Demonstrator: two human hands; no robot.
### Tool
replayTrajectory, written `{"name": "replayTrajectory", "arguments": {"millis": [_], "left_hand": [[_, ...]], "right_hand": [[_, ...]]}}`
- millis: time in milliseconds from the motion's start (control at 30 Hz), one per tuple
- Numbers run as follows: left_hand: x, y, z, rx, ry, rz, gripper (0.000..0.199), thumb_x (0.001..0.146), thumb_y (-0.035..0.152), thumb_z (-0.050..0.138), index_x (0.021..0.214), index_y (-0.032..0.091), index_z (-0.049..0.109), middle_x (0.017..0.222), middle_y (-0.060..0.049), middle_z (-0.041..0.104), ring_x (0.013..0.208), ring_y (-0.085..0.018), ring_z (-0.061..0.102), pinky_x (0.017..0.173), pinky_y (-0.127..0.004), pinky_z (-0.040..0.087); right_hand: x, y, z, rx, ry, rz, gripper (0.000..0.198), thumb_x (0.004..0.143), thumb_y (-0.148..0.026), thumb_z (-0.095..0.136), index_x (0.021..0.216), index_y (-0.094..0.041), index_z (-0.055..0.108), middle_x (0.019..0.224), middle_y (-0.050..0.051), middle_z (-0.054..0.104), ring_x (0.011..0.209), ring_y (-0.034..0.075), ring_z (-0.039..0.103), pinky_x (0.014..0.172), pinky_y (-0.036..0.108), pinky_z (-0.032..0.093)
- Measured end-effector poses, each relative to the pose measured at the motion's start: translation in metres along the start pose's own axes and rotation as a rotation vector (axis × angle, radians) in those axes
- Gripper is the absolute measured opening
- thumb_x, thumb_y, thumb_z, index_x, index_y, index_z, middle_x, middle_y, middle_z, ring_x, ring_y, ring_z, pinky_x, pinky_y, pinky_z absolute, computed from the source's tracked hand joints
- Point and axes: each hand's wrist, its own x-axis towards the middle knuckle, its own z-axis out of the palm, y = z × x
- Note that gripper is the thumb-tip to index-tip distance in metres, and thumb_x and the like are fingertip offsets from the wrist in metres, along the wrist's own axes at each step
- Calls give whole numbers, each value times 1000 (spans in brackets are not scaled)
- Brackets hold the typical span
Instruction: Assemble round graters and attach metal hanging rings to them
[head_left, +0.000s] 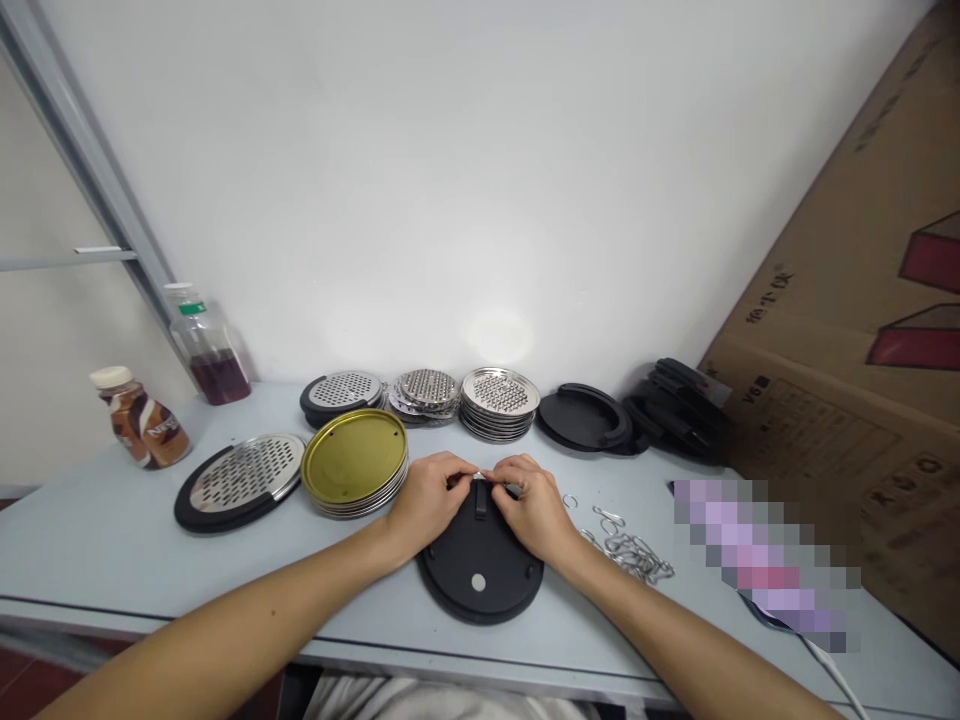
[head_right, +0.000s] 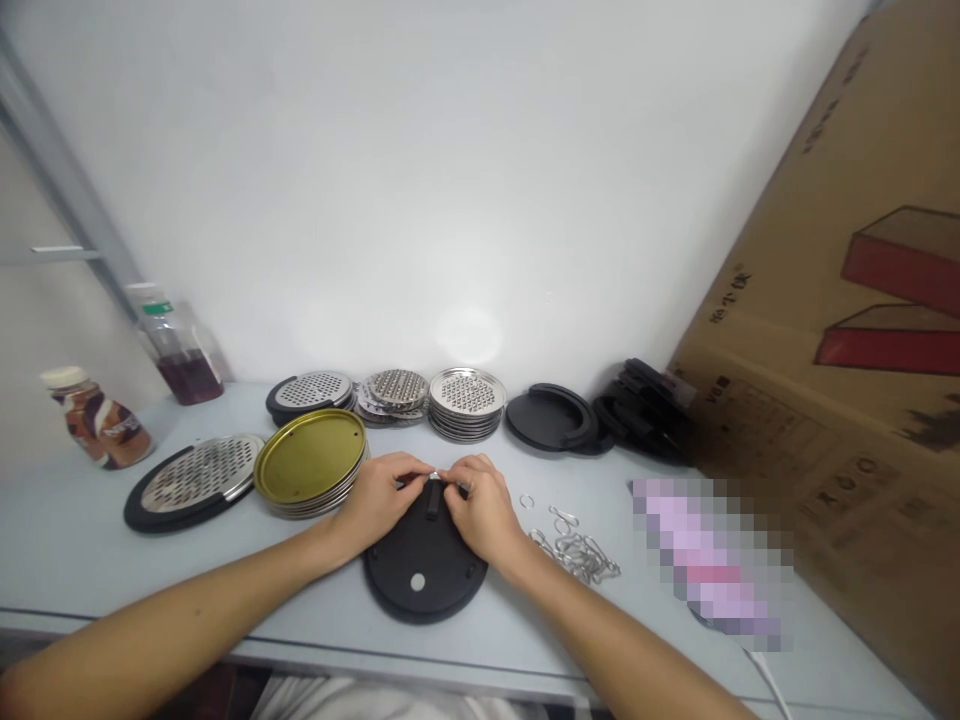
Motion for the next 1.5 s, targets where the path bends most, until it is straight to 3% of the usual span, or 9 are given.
{"name": "replayTrajectory", "arguments": {"millis": [267,733,1500], "left_hand": [[-1,-5,-3,-3,-60,37,24,81,6,58,93,21,73,92,-2,73,85,-16,65,83,-29,51],[0,-5,-2,57,-144,74,25,83,6,58,95,22,74,92,-2,73,86,-17,63,84,-30,49],[0,0,-2,40,-127,13,25,84,8,56,99,22,71,97,-2,71,92,-17,62,86,-30,47]], "right_hand": [[-1,1,1,19,4,12,29,74,-5,54,83,-23,74,83,4,67,82,20,57,78,33,45],[0,0,4,-47,7,38,20,73,-6,54,67,-19,67,73,2,64,78,18,54,74,30,42],[-1,-4,1,-73,26,106,22,72,-6,50,82,-19,65,79,3,64,81,20,53,75,31,40]]}}
